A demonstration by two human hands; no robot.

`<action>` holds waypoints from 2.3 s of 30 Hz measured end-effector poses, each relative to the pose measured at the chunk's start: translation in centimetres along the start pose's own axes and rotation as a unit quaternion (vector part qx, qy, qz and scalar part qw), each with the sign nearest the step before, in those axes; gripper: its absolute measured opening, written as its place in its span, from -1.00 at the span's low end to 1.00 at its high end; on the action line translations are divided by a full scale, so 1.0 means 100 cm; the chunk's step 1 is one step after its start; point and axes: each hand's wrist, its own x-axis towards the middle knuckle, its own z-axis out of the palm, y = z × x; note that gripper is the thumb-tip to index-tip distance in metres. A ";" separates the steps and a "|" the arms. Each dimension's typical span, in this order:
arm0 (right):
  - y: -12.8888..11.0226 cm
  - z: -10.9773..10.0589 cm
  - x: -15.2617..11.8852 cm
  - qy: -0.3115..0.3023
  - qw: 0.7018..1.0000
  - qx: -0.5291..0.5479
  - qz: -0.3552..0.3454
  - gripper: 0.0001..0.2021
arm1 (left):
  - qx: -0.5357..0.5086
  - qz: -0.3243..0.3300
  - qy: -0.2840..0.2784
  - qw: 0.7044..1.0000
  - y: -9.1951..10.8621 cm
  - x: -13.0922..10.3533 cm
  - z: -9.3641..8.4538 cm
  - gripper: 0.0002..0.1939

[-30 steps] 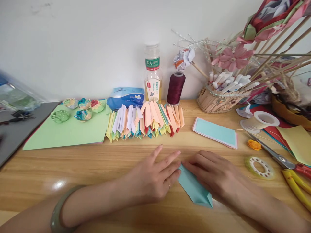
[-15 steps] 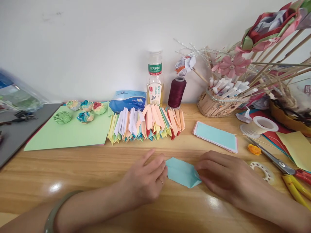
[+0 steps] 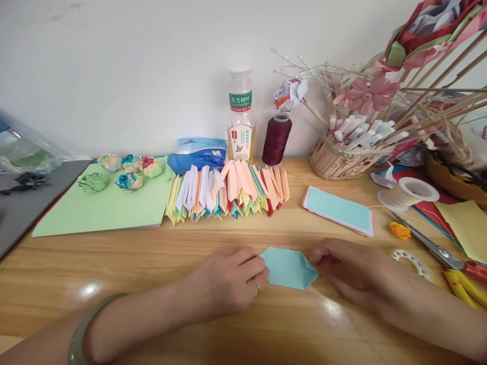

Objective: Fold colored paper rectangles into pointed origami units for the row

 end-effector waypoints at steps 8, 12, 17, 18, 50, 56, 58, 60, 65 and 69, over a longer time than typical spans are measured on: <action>0.000 0.013 0.000 -0.022 0.998 -0.048 -0.043 -0.88 | 0.013 -0.001 0.004 1.000 0.002 0.002 0.000 -0.72; -0.006 0.012 -0.001 -0.004 0.987 -0.103 -0.124 -0.80 | 0.021 0.006 0.009 1.000 0.004 0.001 0.001 -0.77; -0.009 0.012 0.000 0.003 0.970 -0.159 -0.185 -0.83 | 0.045 0.007 0.035 0.998 0.004 0.002 0.003 -0.76; -0.008 0.012 0.001 0.012 0.964 -0.175 -0.198 -0.83 | 0.046 0.003 0.034 0.998 0.003 0.002 0.003 -0.76; -0.004 0.020 0.002 0.005 0.999 -0.040 -0.024 -0.85 | -0.218 -0.279 -0.010 0.935 0.007 0.012 0.003 -0.95; -0.007 0.023 0.000 0.023 0.998 -0.065 -0.004 -0.86 | -0.201 -0.313 -0.014 0.928 0.011 0.014 0.003 -0.93; -0.008 0.025 -0.001 0.029 0.997 -0.076 0.011 -0.87 | -0.198 -0.317 -0.010 0.927 0.012 0.014 0.005 -0.92; -0.009 0.026 -0.001 0.028 0.996 -0.081 0.020 -0.87 | -0.193 -0.322 -0.010 0.927 0.013 0.015 0.007 -0.91; -0.009 0.029 0.000 0.041 0.994 -0.100 0.008 -0.85 | -0.184 -0.329 -0.006 0.926 0.013 0.016 0.010 -0.90; -0.009 0.031 0.000 0.061 0.991 -0.118 -0.019 -0.84 | -0.189 -0.339 -0.002 0.922 0.014 0.018 0.010 -0.90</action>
